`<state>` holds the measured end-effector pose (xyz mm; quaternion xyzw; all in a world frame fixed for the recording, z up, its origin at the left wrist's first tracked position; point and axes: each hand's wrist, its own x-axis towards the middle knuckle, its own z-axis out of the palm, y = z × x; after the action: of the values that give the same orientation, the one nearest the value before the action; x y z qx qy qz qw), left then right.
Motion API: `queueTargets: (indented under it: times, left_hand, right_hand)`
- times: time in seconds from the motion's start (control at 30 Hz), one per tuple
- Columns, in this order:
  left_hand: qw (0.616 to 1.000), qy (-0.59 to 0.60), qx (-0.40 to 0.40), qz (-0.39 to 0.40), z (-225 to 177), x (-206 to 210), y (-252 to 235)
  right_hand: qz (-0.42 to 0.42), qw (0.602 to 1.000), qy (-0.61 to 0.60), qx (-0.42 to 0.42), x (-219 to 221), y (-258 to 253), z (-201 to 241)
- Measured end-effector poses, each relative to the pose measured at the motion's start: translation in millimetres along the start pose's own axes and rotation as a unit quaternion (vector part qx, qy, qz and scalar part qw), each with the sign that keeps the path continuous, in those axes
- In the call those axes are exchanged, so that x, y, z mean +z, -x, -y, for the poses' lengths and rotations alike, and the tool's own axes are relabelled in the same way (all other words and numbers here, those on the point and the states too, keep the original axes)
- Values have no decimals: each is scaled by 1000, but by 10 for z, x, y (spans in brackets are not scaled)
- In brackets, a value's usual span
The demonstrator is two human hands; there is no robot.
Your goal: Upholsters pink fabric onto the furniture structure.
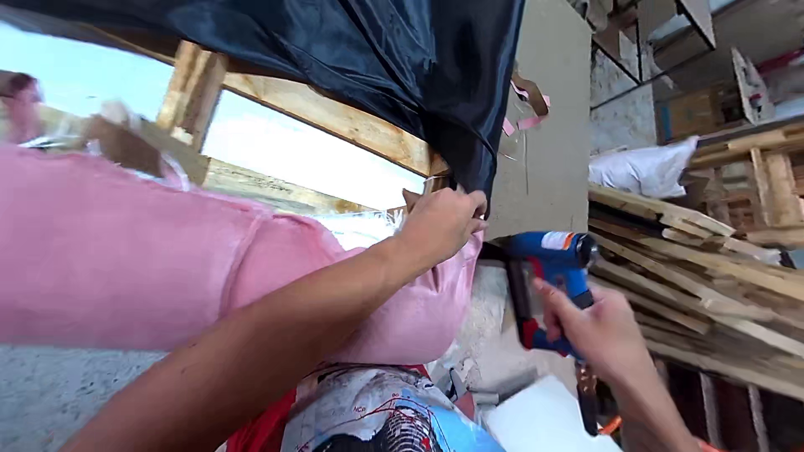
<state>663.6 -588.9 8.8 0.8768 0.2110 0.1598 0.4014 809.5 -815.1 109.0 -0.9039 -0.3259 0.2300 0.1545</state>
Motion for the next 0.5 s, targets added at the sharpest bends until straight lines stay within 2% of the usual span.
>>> queueTargets:
  times: [0.07, 0.1, 0.13, 0.23, 0.33, 0.4, 0.47, 0.5]
  left_hand:
    - [994, 40, 10, -99, -37, -332, 292]
    - [992, 29, -3, -119, -97, -493, 517]
    - [993, 3, -28, -111, -142, -604, 763]
    - [992, -75, -100, 2, -130, -675, 1331]
    - [982, -129, -123, 55, -81, -662, 1426]
    - [972, -147, -151, 100, -175, -719, 1331]
    - [957, -187, -165, 145, -249, -788, 1174]
    - [951, -205, -164, 166, -278, -815, 1096]
  right_hand:
    - [-36, 995, 82, -38, -115, -517, -151]
    - [-27, 993, 105, -55, -148, -812, -279]
    - [-5, 990, 125, -70, -137, -1133, -429]
    - [53, 967, 187, -166, 167, -2075, -945]
    - [37, 938, 259, -226, 549, -2667, -1217]
    - [-21, 939, 234, -253, 590, -2471, -930]
    - [-43, 924, 152, -348, 423, -1874, -272]
    - [-29, 903, 91, -419, 350, -1522, 48]
